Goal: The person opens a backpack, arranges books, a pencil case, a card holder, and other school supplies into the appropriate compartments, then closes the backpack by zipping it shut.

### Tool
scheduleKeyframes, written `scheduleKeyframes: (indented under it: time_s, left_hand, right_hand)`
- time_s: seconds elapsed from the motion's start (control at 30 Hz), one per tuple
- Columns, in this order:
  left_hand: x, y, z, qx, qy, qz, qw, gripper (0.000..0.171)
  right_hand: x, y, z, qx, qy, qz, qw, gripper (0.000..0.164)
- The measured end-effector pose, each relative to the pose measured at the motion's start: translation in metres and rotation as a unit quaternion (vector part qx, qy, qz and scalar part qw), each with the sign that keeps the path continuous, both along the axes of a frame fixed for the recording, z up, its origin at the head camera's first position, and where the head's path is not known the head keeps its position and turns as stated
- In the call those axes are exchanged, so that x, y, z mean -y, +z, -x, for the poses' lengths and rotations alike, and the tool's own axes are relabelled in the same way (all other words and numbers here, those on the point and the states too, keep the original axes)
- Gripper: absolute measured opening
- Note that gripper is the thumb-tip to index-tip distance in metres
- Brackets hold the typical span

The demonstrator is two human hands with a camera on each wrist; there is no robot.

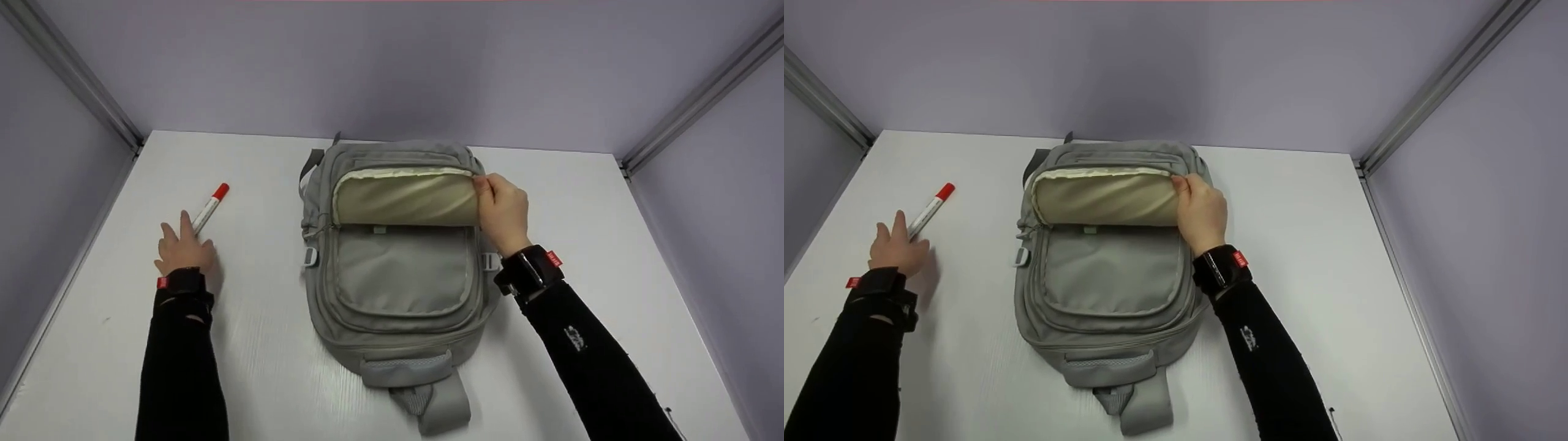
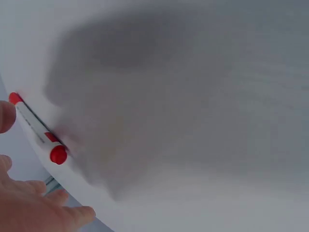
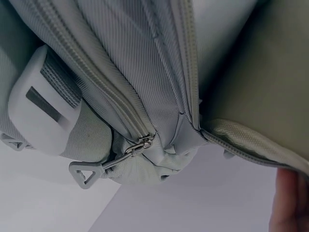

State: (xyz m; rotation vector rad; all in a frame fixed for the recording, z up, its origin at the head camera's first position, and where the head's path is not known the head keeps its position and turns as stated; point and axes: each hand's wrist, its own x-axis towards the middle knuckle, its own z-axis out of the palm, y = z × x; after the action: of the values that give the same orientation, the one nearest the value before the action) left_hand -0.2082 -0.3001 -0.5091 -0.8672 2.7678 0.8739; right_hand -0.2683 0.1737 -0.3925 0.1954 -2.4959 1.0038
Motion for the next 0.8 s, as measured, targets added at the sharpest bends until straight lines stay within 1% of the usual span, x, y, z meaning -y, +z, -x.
scheduleKeyframes:
  time_s: [0.1, 0.2, 0.23, 0.3, 0.37, 0.43, 0.5, 0.53, 0.6, 0.67, 0.7, 0.73, 0.8]
  left_hand:
    - [0.004, -0.009, -0.005, 0.019, -0.009, 0.004, 0.9998, 0.069]
    - [0.003, -0.009, -0.013, 0.038, -0.029, 0.036, 0.9982, 0.066]
    - [0.002, -0.008, -0.015, 0.033, -0.033, 0.053, 0.9975, 0.062]
    - [0.001, -0.006, -0.018, 0.006, -0.027, 0.086, 0.9959, 0.049]
    - [0.000, -0.003, -0.020, -0.030, -0.002, 0.109, 0.9936, 0.033]
    - [-0.001, -0.002, -0.021, -0.064, 0.023, 0.118, 0.9907, 0.021]
    - [-0.001, -0.001, -0.021, -0.073, 0.038, 0.109, 0.9906, 0.018]
    - [-0.001, -0.002, -0.021, -0.067, 0.040, 0.100, 0.9920, 0.020]
    - [-0.001, -0.005, -0.019, -0.048, 0.036, 0.073, 0.9955, 0.027]
    - [-0.002, -0.007, -0.018, -0.035, 0.024, 0.046, 0.9980, 0.034]
    - [-0.003, -0.006, -0.019, -0.040, 0.021, 0.033, 0.9984, 0.036]
    - [-0.005, -0.005, -0.020, -0.056, 0.014, 0.022, 0.9981, 0.036]
    - [-0.013, 0.006, -0.026, -0.099, -0.015, 0.010, 0.9949, 0.034]
  right_hand:
    - [0.001, 0.000, -0.004, 0.007, 0.002, 0.000, 1.000, 0.031]
    - [0.003, 0.000, -0.006, 0.017, 0.008, 0.002, 1.000, 0.030]
    - [0.003, 0.000, -0.006, 0.018, 0.010, 0.002, 1.000, 0.029]
    - [0.004, 0.001, -0.005, 0.019, 0.012, 0.004, 1.000, 0.029]
    - [0.004, 0.000, -0.005, 0.017, 0.013, 0.006, 1.000, 0.028]
    - [0.005, 0.000, -0.005, 0.018, 0.015, 0.008, 1.000, 0.030]
    - [0.005, -0.001, -0.004, 0.017, 0.018, 0.007, 1.000, 0.031]
    - [0.005, -0.001, -0.004, 0.017, 0.020, 0.007, 1.000, 0.032]
    - [0.005, -0.002, -0.003, 0.017, 0.025, 0.007, 1.000, 0.034]
    - [0.006, -0.003, -0.002, 0.014, 0.026, 0.005, 1.000, 0.034]
    - [0.006, -0.003, -0.002, 0.015, 0.026, 0.005, 1.000, 0.034]
    - [0.005, -0.004, -0.002, 0.016, 0.027, 0.005, 1.000, 0.033]
    - [0.006, -0.004, -0.001, 0.016, 0.027, 0.006, 0.999, 0.033]
